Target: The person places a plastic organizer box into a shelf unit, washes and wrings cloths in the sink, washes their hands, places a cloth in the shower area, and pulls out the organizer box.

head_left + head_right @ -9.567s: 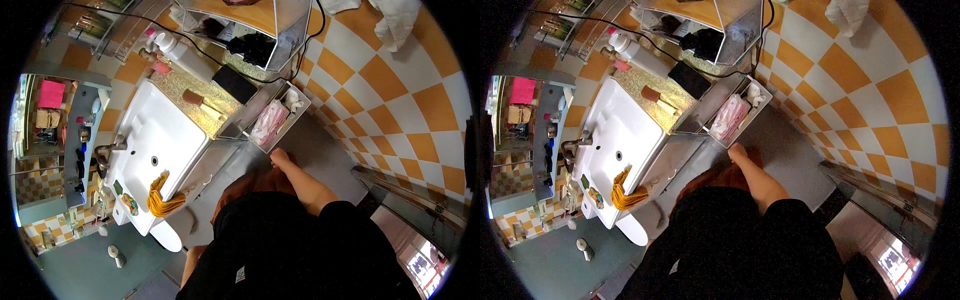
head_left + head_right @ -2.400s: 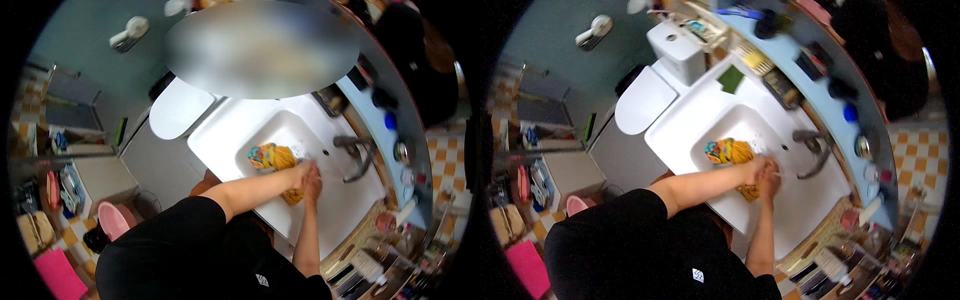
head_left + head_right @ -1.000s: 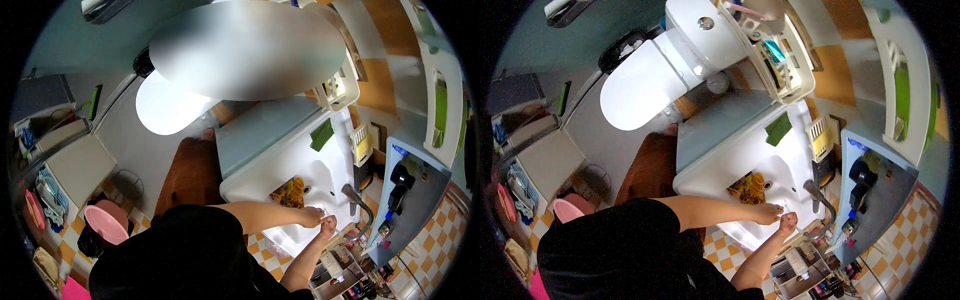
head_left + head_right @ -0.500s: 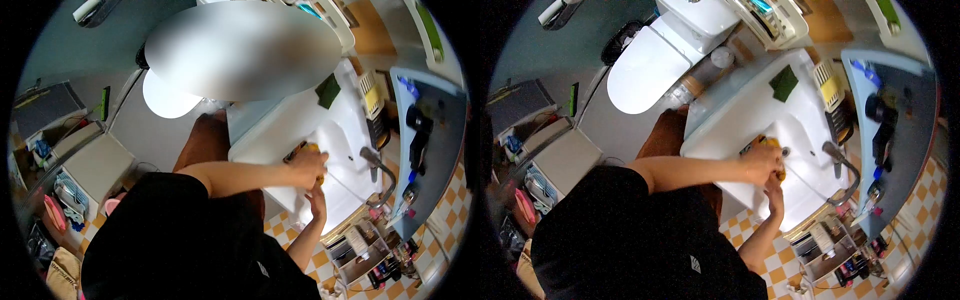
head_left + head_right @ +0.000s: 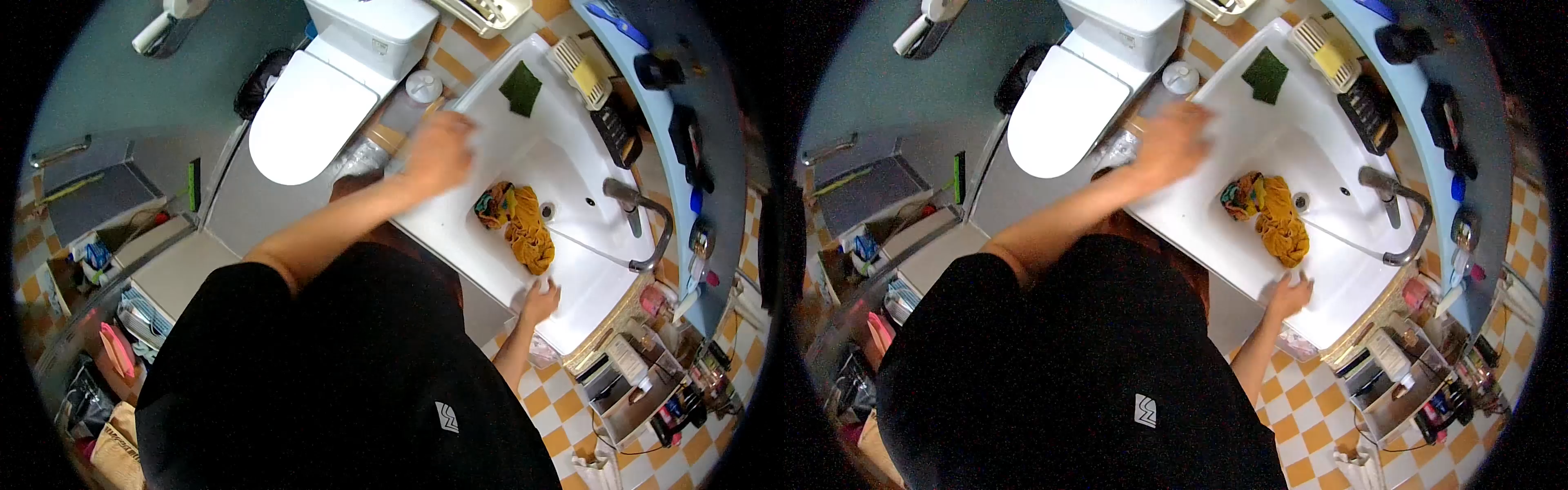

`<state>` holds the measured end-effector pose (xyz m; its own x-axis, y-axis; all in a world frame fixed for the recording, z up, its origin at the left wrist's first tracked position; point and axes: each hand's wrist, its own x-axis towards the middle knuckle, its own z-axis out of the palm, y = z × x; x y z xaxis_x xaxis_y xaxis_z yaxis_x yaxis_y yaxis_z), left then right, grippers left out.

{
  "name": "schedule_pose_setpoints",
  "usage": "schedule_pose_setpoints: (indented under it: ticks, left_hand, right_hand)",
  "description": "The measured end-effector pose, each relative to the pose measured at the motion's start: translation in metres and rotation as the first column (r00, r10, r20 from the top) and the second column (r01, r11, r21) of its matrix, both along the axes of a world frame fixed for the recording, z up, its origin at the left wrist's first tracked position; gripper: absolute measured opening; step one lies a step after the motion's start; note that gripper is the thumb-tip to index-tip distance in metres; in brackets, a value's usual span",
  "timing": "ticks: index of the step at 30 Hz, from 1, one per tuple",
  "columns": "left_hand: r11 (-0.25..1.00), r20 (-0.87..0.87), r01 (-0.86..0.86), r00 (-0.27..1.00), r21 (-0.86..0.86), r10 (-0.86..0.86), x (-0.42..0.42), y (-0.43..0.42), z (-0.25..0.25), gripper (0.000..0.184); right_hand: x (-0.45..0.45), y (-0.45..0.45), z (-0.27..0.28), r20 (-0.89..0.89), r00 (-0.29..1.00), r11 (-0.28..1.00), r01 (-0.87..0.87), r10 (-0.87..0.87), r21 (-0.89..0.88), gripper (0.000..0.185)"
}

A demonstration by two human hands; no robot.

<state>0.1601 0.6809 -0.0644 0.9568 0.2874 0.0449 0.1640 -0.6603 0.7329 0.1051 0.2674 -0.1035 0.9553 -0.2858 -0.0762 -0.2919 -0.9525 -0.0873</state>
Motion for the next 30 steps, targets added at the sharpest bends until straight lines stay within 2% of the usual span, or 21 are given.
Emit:
schedule_pose_setpoints:
  ticks: [1,2,4,5,7,8,10,11,14,18,20,21,23,26,28,30]
  left_hand:
    - [0.985,-0.051,-0.042,0.997,0.164,0.051,-0.008,0.021,0.002,0.037]
    - [0.987,-0.163,-0.022,0.985,0.162,0.049,-0.017,0.035,-0.008,0.039]
    - [0.984,-0.228,0.067,0.973,0.168,-0.028,-0.042,0.044,-0.029,0.039]
    - [0.976,-0.240,0.130,0.967,0.174,-0.086,-0.040,0.044,-0.035,0.039]
    - [0.981,-0.188,0.108,0.979,0.162,-0.077,-0.041,0.040,-0.036,0.040]
    - [0.983,-0.160,0.096,0.985,0.154,-0.071,-0.040,0.038,-0.036,0.041]
    - [0.974,-0.265,0.114,0.963,0.196,-0.059,-0.034,0.036,-0.027,0.042]
    - [0.969,-0.317,0.118,0.947,0.216,-0.045,-0.031,0.035,-0.023,0.042]
    - [0.960,-0.206,0.096,0.978,0.261,-0.042,-0.031,0.033,-0.034,0.042]
    - [0.983,-0.096,0.000,0.995,0.183,0.018,-0.007,0.030,-0.019,0.031]
    - [0.990,-0.027,-0.067,0.997,0.121,0.071,0.032,0.026,-0.016,0.025]
    - [0.973,-0.272,0.104,0.961,0.207,-0.045,0.042,0.014,-0.014,0.016]
    - [0.990,-0.035,0.030,0.999,0.141,-0.025,0.028,-0.019,-0.019,0.013]
    - [0.968,0.217,0.005,0.974,0.250,-0.061,0.005,-0.003,-0.038,0.011]
    - [0.980,0.130,-0.104,0.983,-0.168,0.127,-0.004,0.022,-0.053,0.011]
    - [0.984,0.144,-0.143,0.981,0.107,0.127,-0.004,0.035,-0.001,0.023]
  right_hand:
    - [-0.020,-0.002,0.005,0.004,0.995,0.977,0.099,-0.100,-0.191,0.034]
    - [-0.029,-0.004,0.008,-0.019,0.994,0.982,0.108,-0.112,-0.156,0.035]
    - [-0.043,-0.007,0.012,-0.072,0.988,0.988,0.127,-0.133,-0.090,0.036]
    - [-0.043,-0.007,0.006,0.010,0.992,0.992,0.124,-0.125,0.016,0.035]
    - [-0.038,-0.003,-0.005,0.171,0.980,0.976,0.066,-0.103,0.209,0.035]
    - [-0.037,-0.001,-0.009,0.197,0.979,0.985,0.016,-0.050,0.170,0.033]
    - [-0.035,0.005,-0.011,0.241,0.968,0.993,-0.090,0.068,0.082,0.031]
    - [-0.034,0.004,-0.011,0.205,0.977,0.996,-0.065,0.051,0.062,0.029]
    - [-0.031,0.005,-0.010,0.114,0.993,0.999,-0.030,0.028,0.018,0.027]
    - [-0.027,0.011,-0.003,0.060,0.998,1.000,-0.028,0.028,-0.005,0.026]
    - [-0.020,0.021,-0.006,0.079,0.996,0.999,-0.034,0.035,-0.014,0.026]
    - [-0.023,0.019,-0.004,0.089,0.995,0.998,-0.046,0.049,-0.031,0.025]
    - [-0.023,0.018,-0.001,0.104,0.991,0.996,-0.076,0.081,-0.044,0.025]
    - [-0.030,0.020,-0.002,0.141,0.987,0.997,-0.069,0.071,-0.015,0.026]
    - [-0.028,0.017,0.001,0.195,0.980,0.999,-0.045,0.040,0.017,0.026]
    - [-0.029,0.015,-0.001,0.202,0.979,1.000,-0.003,0.001,0.009,0.021]
